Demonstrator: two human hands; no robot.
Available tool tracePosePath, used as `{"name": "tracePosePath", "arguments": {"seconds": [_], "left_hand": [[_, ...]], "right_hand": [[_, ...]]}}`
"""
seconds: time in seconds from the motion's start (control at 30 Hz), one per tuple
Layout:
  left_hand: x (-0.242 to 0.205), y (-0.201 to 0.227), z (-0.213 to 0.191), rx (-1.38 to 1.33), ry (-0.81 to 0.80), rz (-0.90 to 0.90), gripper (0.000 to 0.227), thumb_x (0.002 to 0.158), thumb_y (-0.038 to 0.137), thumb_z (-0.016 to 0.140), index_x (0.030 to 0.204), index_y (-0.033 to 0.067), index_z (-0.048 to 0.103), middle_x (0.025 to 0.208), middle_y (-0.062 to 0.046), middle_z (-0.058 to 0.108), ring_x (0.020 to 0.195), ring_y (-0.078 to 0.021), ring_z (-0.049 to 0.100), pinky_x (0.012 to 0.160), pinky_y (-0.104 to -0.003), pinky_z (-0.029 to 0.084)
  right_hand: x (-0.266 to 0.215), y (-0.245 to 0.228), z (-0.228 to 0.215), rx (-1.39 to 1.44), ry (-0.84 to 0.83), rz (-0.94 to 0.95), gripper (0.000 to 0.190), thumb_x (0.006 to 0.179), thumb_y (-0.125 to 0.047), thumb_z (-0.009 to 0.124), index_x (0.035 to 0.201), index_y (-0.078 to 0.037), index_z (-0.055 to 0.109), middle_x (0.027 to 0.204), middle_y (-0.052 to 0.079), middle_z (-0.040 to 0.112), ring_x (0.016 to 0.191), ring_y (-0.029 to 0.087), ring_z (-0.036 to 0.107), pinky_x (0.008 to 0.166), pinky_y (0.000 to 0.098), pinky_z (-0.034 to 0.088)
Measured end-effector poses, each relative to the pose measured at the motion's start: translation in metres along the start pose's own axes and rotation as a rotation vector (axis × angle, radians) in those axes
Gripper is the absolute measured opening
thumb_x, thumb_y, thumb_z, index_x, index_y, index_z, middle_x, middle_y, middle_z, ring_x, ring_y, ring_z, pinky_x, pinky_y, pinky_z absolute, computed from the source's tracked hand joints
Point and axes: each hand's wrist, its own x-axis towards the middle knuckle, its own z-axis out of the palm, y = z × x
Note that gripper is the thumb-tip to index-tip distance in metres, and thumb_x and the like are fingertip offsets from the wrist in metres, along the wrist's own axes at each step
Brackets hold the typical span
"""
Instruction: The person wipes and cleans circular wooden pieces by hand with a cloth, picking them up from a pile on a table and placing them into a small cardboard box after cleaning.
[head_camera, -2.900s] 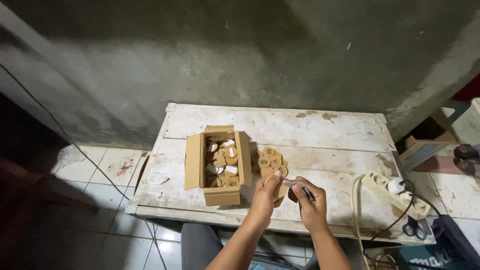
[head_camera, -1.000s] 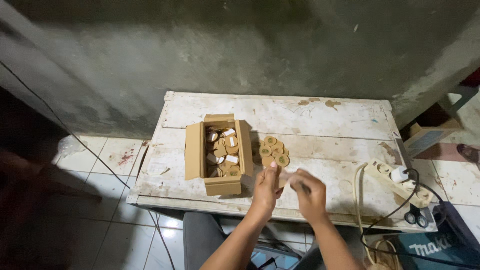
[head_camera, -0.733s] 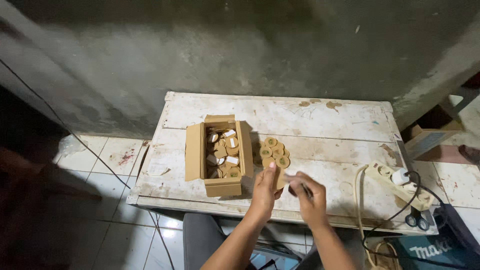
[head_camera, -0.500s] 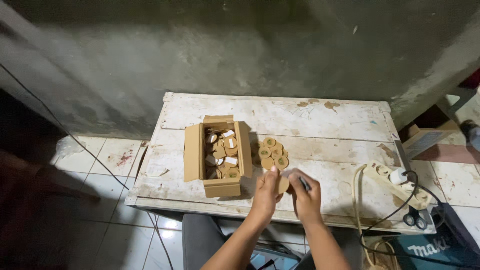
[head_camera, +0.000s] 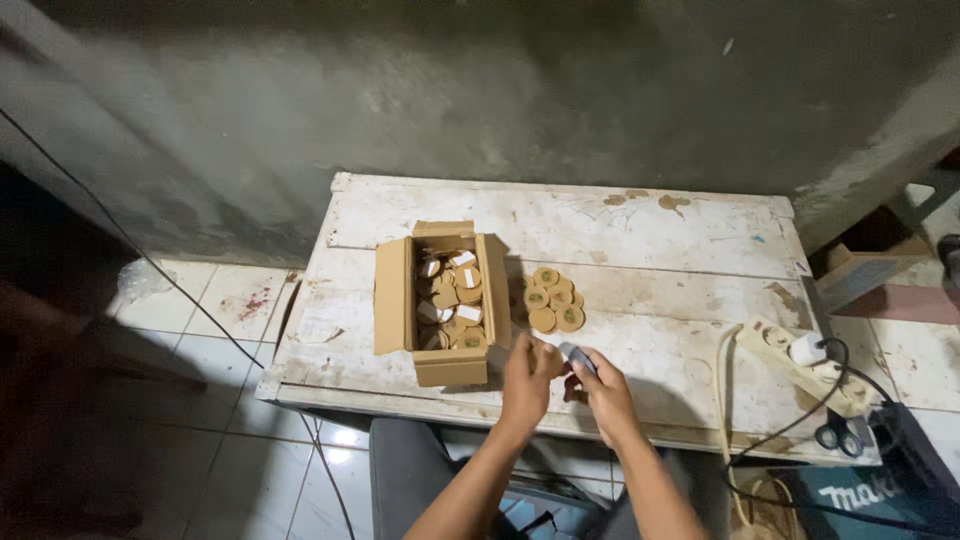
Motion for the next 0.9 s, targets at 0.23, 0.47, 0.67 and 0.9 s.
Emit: {"name": "tracePosePath", "arguments": {"seconds": [0.23, 0.47, 0.67, 0.9], "left_hand": [[0.006, -0.048, 0.005, 0.1, -0.028, 0.225, 0.036, 0.106, 0.045, 0.029, 0.096, 0.012, 0.041, 0.079, -0.009, 0.054, 0.069, -0.0296, 0.056, 0.066, -0.043, 0.039], [0.009, -0.031, -0.014, 0.111, 0.034, 0.032, 0.03, 0.102, 0.041, 0.041, 0.109, 0.0126, 0.049, 0.108, -0.01, 0.067, 0.097, -0.0278, 0.065, 0.083, -0.04, 0.047], [0.018, -0.028, -0.036, 0.001, 0.167, 0.038, 0.024, 0.1, 0.033, 0.047, 0.112, 0.0126, 0.053, 0.1, -0.006, 0.062, 0.091, -0.0212, 0.059, 0.083, -0.035, 0.045], [0.062, -0.038, -0.081, 0.171, 0.28, 0.049, 0.019, 0.102, 0.027, 0.051, 0.11, 0.0106, 0.057, 0.103, -0.017, 0.066, 0.1, -0.0381, 0.065, 0.086, -0.047, 0.052]], "right_hand": [[0.015, 0.036, -0.003, 0.246, -0.148, 0.163, 0.018, 0.099, -0.02, 0.06, 0.109, -0.005, 0.06, 0.071, 0.003, 0.04, 0.058, 0.015, 0.043, 0.053, 0.0315, 0.041], [0.052, 0.042, 0.009, -0.05, 0.102, 0.346, 0.029, 0.096, -0.021, 0.065, 0.12, -0.006, 0.067, 0.093, 0.008, 0.07, 0.074, 0.021, 0.062, 0.063, 0.0329, 0.047], [0.115, 0.041, 0.015, -0.022, 0.267, 0.366, 0.024, 0.096, -0.027, 0.069, 0.107, -0.009, 0.059, 0.065, -0.001, 0.048, 0.049, 0.011, 0.042, 0.042, 0.0266, 0.034], [0.125, 0.059, 0.014, 0.068, 0.361, 0.115, 0.021, 0.096, -0.018, 0.063, 0.099, 0.0, 0.053, 0.065, -0.003, 0.035, 0.045, 0.008, 0.035, 0.035, 0.0223, 0.031]]}}
